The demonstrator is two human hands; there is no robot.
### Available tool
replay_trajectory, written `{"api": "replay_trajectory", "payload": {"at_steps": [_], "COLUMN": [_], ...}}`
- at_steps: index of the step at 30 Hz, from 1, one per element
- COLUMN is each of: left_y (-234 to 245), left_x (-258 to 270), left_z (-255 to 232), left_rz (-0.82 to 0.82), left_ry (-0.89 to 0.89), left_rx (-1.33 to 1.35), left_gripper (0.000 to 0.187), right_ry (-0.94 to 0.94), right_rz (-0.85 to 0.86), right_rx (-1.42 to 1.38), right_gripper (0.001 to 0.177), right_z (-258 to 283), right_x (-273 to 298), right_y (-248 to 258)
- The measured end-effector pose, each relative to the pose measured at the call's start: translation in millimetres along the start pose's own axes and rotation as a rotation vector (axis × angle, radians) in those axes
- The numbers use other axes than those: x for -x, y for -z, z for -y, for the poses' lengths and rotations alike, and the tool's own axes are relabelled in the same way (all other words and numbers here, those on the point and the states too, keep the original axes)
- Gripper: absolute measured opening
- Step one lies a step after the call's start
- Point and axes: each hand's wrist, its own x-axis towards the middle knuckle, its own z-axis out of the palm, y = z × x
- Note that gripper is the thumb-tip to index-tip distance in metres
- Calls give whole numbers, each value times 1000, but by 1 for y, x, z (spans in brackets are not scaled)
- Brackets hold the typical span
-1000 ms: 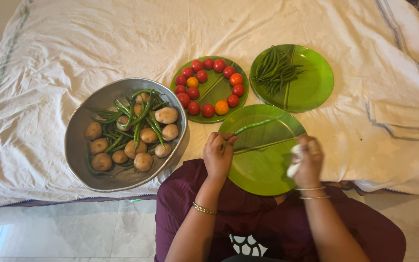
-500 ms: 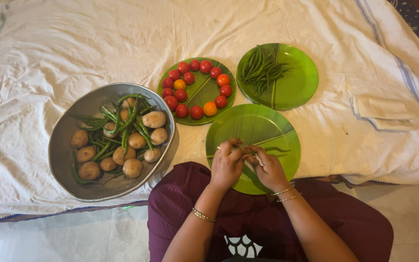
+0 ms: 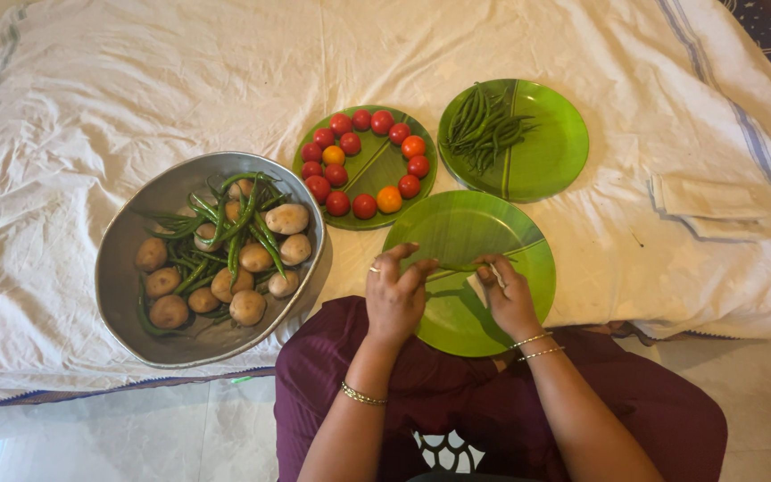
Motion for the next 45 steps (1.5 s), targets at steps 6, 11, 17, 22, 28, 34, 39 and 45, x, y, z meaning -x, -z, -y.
{"api": "replay_trajectory", "payload": {"at_steps": [6, 11, 17, 22, 28, 34, 39, 45], "left_y": [7, 10, 12, -4, -37, -74, -65, -39], "left_x": [-8, -9, -11, 0, 13, 47, 40, 18], "left_z": [9, 12, 16, 34, 47, 48, 54, 37], "left_rz": [-123, -170, -210, -145, -184, -111, -118, -52], "left_ry": [183, 255, 346, 546, 796, 883, 958, 862], "left_rx": [-43, -7, 102, 339, 1199, 1308, 1261, 1481], "left_gripper": [14, 16, 10, 10, 34, 25, 37, 58], "right_ry": [171, 167, 151, 189, 220, 342, 343, 130], "right_rz": [-38, -60, -67, -117, -179, -82, 5, 84], "right_rx": [43, 74, 115, 114, 115, 204, 136, -59], "right_gripper": [22, 22, 23, 25, 20, 19, 17, 27], "right_z": [-2, 1, 3, 7, 10, 21, 24, -12], "right_x": [-4, -3, -2, -1, 2, 9, 13, 8], "right_y": [1, 1, 1, 1, -1, -9, -13, -17]}}
